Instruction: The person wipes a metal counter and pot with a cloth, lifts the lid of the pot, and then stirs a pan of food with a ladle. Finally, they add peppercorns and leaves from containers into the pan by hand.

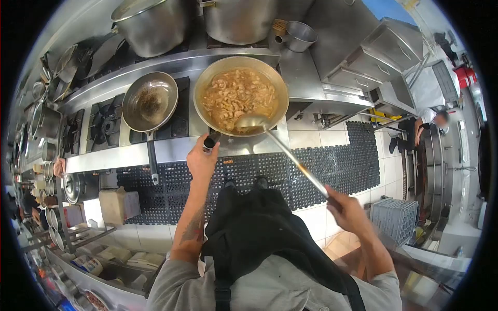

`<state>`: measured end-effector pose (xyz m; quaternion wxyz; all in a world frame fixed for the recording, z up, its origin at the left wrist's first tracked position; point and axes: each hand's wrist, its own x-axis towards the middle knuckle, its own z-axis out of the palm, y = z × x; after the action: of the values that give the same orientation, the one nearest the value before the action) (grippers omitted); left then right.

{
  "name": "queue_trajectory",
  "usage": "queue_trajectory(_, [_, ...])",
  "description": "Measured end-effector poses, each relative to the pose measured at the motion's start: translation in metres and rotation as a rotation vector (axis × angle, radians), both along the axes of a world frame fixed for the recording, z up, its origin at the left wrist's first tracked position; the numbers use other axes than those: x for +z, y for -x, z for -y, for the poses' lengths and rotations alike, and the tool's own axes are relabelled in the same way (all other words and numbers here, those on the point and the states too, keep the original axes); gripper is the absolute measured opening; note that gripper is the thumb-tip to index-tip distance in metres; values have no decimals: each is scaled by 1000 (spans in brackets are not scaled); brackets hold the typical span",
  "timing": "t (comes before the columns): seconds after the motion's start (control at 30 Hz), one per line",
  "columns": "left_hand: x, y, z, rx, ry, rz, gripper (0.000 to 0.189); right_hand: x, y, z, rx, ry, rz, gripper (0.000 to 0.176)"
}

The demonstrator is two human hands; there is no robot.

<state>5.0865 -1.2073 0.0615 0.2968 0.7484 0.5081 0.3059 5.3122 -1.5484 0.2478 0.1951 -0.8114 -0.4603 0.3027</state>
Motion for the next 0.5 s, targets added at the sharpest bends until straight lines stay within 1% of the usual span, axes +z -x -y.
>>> queue_trajectory(0.03, [0, 0, 0, -7, 0, -2, 44, -16, 4, -2, -12, 48, -23, 58])
queue_trajectory(0.1, [-1, 1, 0, 5, 9, -36, 45, -66, 7, -9, 63, -81, 174, 60])
queue_trajectory(0.2, [-2, 1, -2, -12, -28, -11, 45, -68, 27, -15, 29, -17, 211, 60])
queue_trajectory(0.23, [-2, 2, -2, -10, -27, -14, 45, -60, 30, -9, 31, -15, 208, 60])
queue_trajectory(0.33, [-1, 0, 0, -5, -32, -16, 45, -29, 38, 7, -62, -35, 4, 57])
queue_trajectory(0.37, [0, 0, 1, 6, -16, -16, 45, -32, 36, 5, -66, -35, 8, 57])
queue_trajectory(0.43, [-1, -1, 1, 10, 3, -15, 45, -48, 30, -4, 13, 24, 41, 57])
queue_trajectory(0.5, [-3, 1, 1, 3, -10, -3, 46, -60, 25, -11, 6, -17, 64, 58])
